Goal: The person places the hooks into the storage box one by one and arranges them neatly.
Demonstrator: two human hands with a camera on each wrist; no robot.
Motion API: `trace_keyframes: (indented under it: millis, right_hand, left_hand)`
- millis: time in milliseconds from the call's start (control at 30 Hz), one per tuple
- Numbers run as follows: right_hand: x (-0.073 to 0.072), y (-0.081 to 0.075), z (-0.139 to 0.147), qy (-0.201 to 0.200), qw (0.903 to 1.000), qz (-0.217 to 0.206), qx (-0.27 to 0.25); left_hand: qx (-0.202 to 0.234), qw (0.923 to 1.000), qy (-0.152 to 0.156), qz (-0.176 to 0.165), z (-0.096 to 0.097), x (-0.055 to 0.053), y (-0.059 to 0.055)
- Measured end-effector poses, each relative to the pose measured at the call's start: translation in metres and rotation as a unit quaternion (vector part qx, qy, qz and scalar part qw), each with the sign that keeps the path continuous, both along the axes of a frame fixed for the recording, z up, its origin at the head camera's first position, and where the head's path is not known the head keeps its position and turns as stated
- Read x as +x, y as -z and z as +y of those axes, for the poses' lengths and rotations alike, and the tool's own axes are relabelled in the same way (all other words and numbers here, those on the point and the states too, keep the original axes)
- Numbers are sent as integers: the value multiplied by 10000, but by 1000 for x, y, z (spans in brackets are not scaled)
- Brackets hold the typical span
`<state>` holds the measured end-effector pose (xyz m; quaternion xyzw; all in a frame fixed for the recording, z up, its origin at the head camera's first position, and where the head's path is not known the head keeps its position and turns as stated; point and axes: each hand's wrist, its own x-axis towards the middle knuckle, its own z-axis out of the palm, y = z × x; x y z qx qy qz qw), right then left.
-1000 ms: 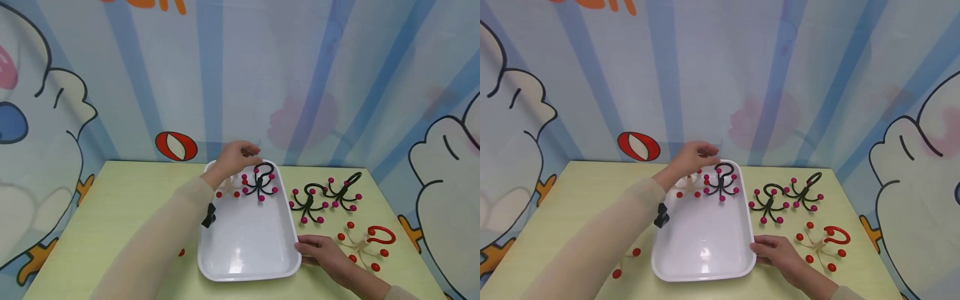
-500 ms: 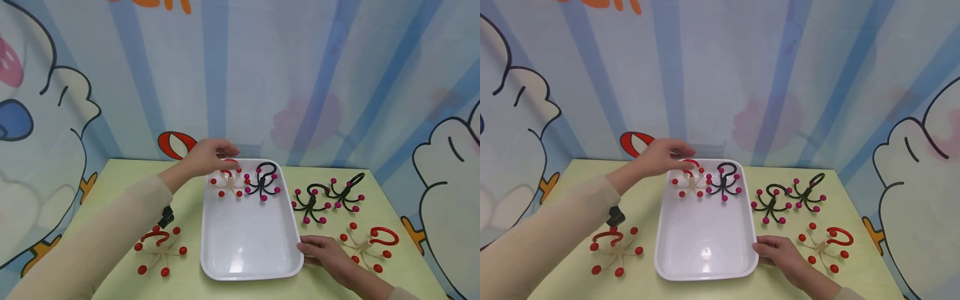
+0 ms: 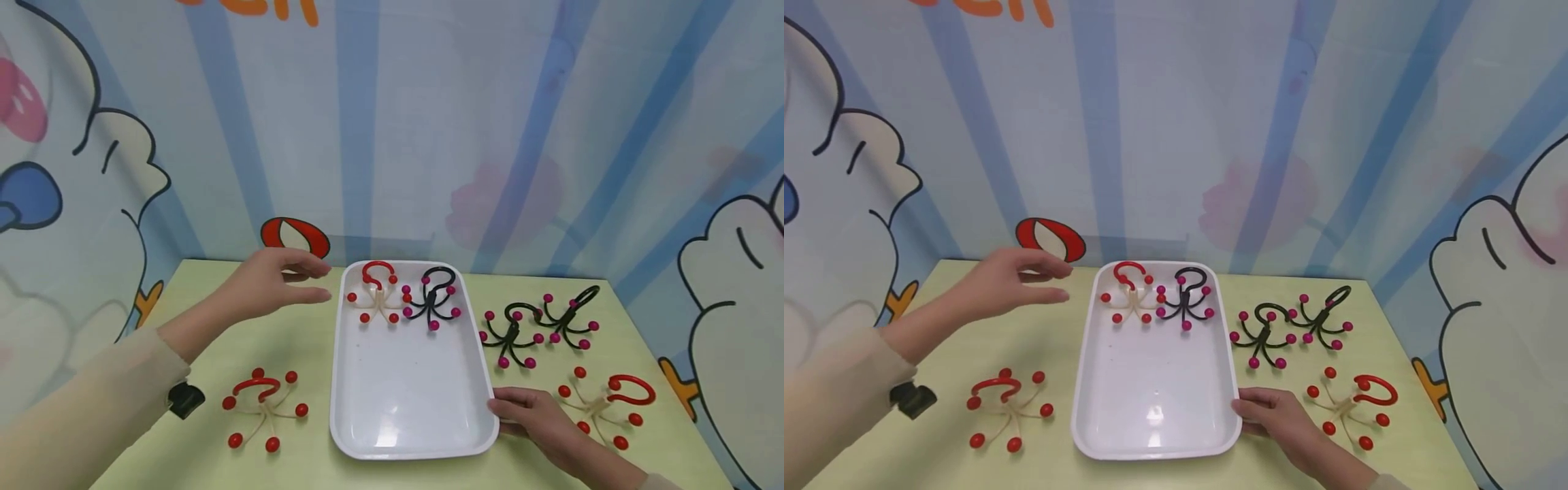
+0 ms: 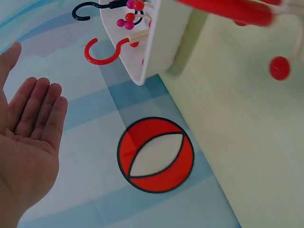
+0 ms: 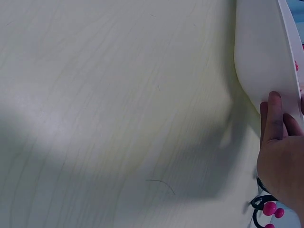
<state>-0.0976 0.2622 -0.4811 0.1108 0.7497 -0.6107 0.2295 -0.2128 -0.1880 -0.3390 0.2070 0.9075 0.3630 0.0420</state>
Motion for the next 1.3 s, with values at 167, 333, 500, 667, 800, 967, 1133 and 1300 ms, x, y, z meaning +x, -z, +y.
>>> trace_keyframes:
  millis: [167,333,500,667,800,967,1133,1300]
  right_hand:
    - [-1,1,1,-19,10000,-5,1]
    - [-1,1,1,17,10000,-8,41]
    - [-1,1,0,55,10000,-11,65]
    - [-1,0,0,72,10000,-40,55]
    - [-1,1,0,78,9999,-43,69]
    - [0,2,0,101,9999,-46,71]
    - [1,2,1,36,10000,-12,-10]
    - [2,0,1,0,10000,2,-38]
  left_hand:
    - [-119,9999,-62,78,-24,20,6]
    - [-119,9999,-58,75,-44,40,15]
    - [-20,10000,-30,-35,-58,56,26]
    - [13,9998,44,-195,-67,67,36]
    - [72,9996,96,-251,-73,74,46]
    - [165,9996,108,-219,-80,81,57]
    - [113,9996,21,-262,-81,86,64]
    - [40,9998,-71,-184,-82,91,69]
